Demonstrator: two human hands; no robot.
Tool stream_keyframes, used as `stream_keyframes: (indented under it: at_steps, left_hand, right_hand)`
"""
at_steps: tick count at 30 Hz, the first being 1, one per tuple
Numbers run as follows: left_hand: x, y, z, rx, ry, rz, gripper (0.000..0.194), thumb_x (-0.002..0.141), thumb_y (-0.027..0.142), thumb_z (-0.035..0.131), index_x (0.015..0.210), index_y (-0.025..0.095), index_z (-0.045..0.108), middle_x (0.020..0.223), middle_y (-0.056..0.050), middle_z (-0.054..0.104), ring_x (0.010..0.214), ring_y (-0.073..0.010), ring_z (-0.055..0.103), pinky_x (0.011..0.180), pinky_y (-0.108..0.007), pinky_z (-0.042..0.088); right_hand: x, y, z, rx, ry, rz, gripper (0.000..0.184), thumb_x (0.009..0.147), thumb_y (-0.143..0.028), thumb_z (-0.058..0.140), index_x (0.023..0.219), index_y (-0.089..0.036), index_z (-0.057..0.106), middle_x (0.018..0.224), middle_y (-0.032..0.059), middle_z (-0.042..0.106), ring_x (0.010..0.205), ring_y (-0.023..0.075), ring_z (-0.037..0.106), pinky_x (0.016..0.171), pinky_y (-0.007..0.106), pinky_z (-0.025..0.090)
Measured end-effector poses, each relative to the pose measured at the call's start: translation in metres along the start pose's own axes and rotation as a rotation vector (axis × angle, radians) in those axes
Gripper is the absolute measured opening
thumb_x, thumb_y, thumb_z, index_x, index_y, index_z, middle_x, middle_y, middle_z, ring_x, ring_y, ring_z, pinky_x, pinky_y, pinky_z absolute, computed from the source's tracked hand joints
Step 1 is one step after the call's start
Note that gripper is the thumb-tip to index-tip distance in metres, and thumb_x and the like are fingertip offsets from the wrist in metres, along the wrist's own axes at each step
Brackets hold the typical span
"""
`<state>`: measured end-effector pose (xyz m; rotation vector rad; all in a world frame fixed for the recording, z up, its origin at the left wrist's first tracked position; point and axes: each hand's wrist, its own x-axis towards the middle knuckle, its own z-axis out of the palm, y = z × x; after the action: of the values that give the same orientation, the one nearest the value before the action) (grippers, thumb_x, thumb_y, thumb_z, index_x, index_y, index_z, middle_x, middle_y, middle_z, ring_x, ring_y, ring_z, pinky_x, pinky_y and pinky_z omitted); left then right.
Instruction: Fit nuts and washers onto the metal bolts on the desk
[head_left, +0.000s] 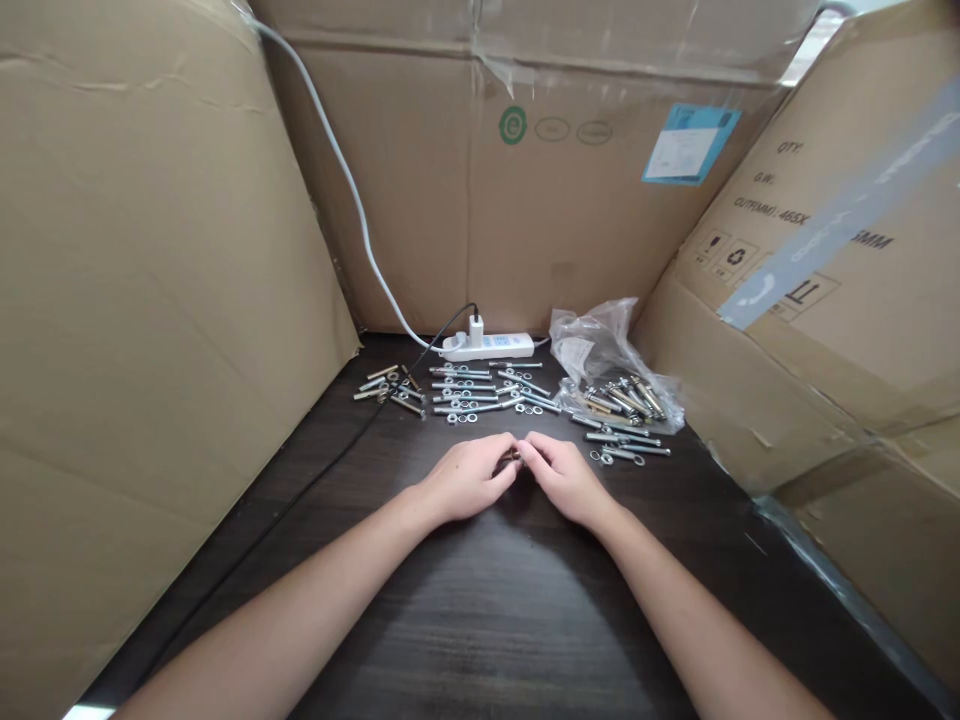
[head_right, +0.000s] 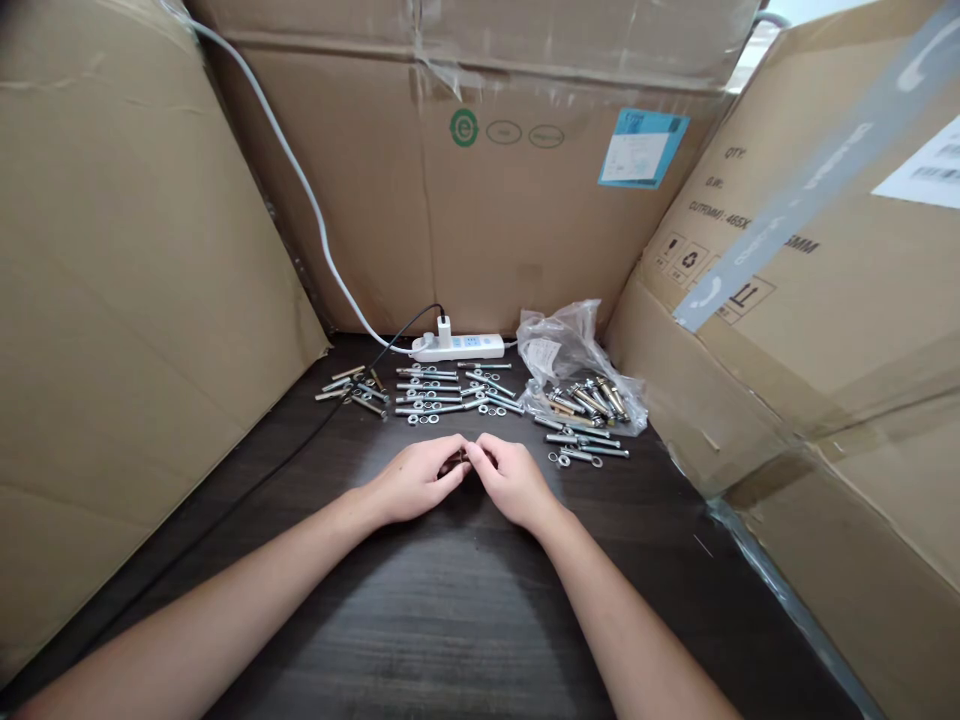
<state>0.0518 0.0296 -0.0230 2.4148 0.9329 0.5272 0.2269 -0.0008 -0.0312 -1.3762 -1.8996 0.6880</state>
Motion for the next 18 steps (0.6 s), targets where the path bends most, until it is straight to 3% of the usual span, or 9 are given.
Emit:
stream_keyframes:
  at_steps: [8, 15, 18]
  left_hand:
    - [0.0026, -0.0006, -0.0024, -0.026, 0.087, 0.024, 0.016, 0.091, 0.028, 0.042, 0.096, 0.020, 0.055, 0.089, -0.002, 0.061, 0.082, -0.0164, 0.053, 0.075, -0.027, 0.041]
    - [0.0031, -0.0043, -0.0024, -0.058, 0.086, -0.003, 0.020, 0.094, 0.029, 0.038, 0.098, 0.019, 0.055, 0.093, -0.003, 0.061, 0.084, -0.0158, 0.054, 0.075, -0.027, 0.042]
    - [0.0027, -0.0048, -0.0019, -0.063, 0.089, -0.004, 0.019, 0.093, 0.029, 0.039, 0.097, 0.019, 0.055, 0.091, -0.002, 0.060, 0.082, -0.0154, 0.054, 0.073, -0.026, 0.042]
  right_hand:
    - [-0.0021, -0.0072, -0.0013, 0.072, 0.044, -0.069, 0.011, 0.091, -0.029, 0.045, 0.090, -0.020, 0.052, 0.076, 0.0000, 0.058, 0.067, 0.0134, 0.052, 0.063, 0.025, 0.042]
    - [-0.0004, -0.0042, -0.0020, 0.097, 0.098, -0.135, 0.020, 0.090, -0.024, 0.047, 0.105, -0.020, 0.057, 0.099, 0.0062, 0.063, 0.080, 0.0162, 0.057, 0.071, 0.029, 0.046]
    - [-0.0006, -0.0052, -0.0032, 0.078, 0.111, -0.136, 0.021, 0.088, -0.024, 0.050, 0.107, -0.020, 0.060, 0.097, 0.0055, 0.064, 0.078, 0.0158, 0.058, 0.069, 0.028, 0.047]
